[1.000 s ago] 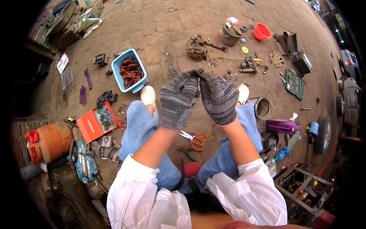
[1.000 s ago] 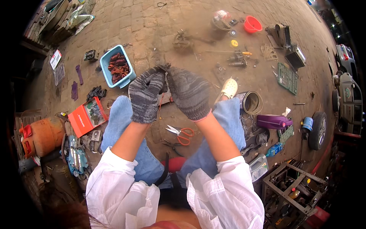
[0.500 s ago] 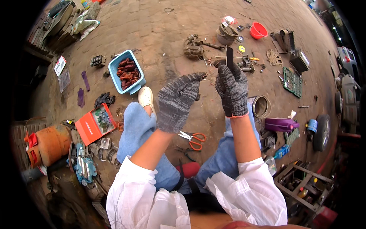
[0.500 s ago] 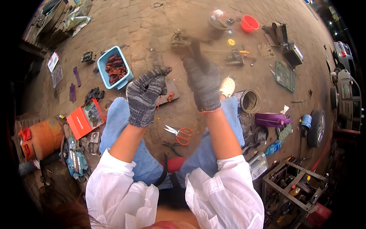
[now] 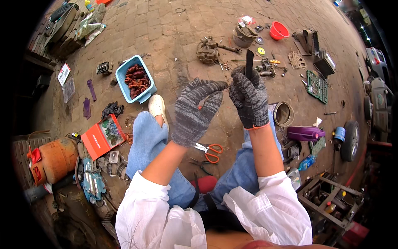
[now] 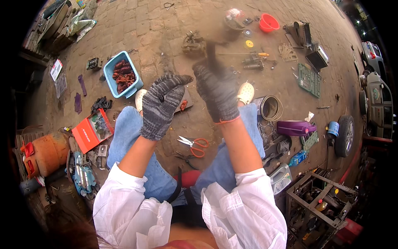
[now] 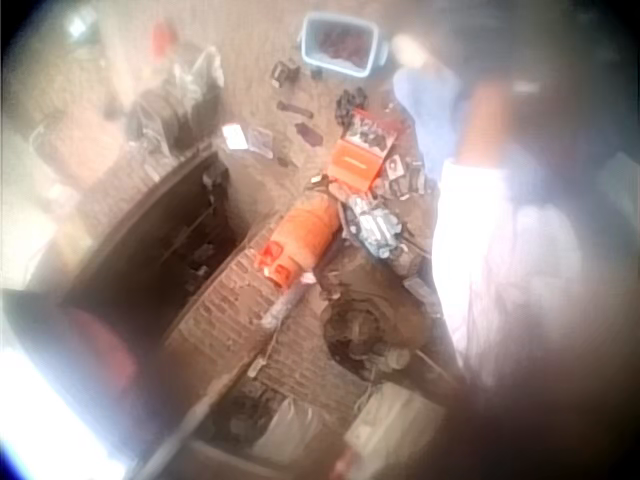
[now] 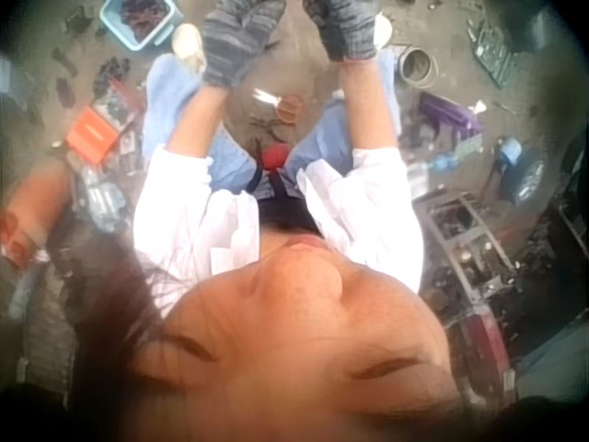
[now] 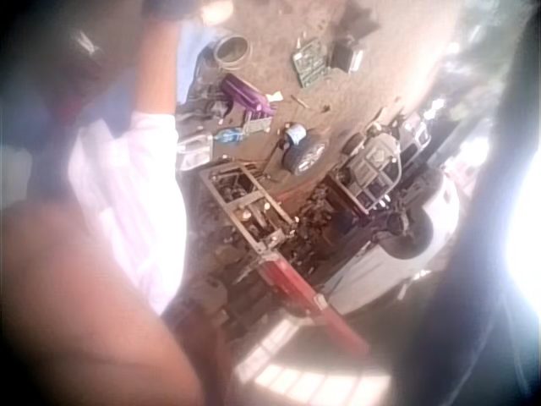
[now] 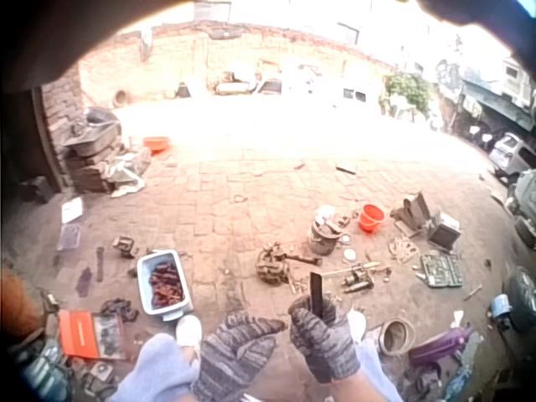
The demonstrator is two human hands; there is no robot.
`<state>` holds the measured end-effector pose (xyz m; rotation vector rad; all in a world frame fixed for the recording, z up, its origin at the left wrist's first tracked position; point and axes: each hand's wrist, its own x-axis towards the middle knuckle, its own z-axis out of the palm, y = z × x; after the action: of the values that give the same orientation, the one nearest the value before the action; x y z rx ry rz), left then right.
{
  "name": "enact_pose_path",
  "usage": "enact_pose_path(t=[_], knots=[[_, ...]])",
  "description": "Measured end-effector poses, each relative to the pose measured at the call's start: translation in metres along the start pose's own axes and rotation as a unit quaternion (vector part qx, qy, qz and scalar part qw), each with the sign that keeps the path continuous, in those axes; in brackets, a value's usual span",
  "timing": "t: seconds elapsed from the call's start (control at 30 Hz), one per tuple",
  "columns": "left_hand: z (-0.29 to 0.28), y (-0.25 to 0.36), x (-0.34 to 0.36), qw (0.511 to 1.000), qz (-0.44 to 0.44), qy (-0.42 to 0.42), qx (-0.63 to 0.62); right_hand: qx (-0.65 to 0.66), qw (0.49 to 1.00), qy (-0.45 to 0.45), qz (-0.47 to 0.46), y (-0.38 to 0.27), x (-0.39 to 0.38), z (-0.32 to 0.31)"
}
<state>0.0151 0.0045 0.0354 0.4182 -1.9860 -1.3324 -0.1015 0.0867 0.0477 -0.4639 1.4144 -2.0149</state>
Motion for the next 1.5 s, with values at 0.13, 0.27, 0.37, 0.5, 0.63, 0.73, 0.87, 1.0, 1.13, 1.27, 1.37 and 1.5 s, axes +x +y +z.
enact_pose_path(t=[0.13, 0.27, 0.37, 0.5, 0.63, 0.73, 0.87, 1.0, 1.13, 1.27, 1.37, 1.5], knots=[[-0.001, 0.000, -0.002, 1.000, 0.017, 0.015, 0.002, -0.006, 1.000, -0.018, 0.014, 0.000, -0.001, 0.003], [0.001, -0.004, -0.004, 0.999, 0.026, 0.031, 0.005, -0.057, 0.998, -0.035, 0.007, 0.003, -0.001, 0.000], [0.001, -0.007, -0.006, 0.999, 0.014, 0.041, -0.007, -0.022, 0.998, -0.024, 0.061, 0.005, -0.003, 0.003], [-0.003, -0.008, -0.007, 0.997, -0.008, 0.071, -0.004, -0.147, 0.987, 0.001, -0.070, 0.012, -0.001, 0.006], [-0.008, -0.006, -0.004, 0.996, -0.033, 0.077, 0.014, -0.384, 0.875, 0.012, -0.294, 0.020, -0.007, 0.006], [-0.009, -0.009, -0.006, 0.987, 0.048, 0.090, 0.122, -0.501, 0.792, -0.068, -0.341, 0.015, -0.018, 0.015], [-0.012, -0.014, -0.008, 0.952, 0.160, 0.102, 0.241, -0.569, 0.736, -0.052, -0.363, 0.025, -0.016, 0.015], [-0.005, 0.000, -0.008, 0.974, 0.094, 0.145, 0.146, -0.637, 0.706, 0.051, -0.306, 0.028, 0.001, 0.003], [-0.013, -0.009, -0.004, 0.957, 0.151, 0.115, 0.218, -0.529, 0.736, 0.096, -0.411, 0.022, 0.002, -0.008], [-0.006, -0.008, -0.007, 0.987, 0.055, 0.119, 0.092, -0.556, 0.718, 0.008, -0.418, 0.017, -0.017, 0.007], [-0.004, -0.010, -0.009, 0.988, 0.051, 0.095, 0.113, -0.592, 0.701, -0.055, -0.394, 0.022, -0.015, 0.007], [-0.004, -0.025, -0.014, 0.967, 0.117, 0.073, 0.216, -0.586, 0.702, -0.040, -0.401, 0.032, -0.011, 0.005]])
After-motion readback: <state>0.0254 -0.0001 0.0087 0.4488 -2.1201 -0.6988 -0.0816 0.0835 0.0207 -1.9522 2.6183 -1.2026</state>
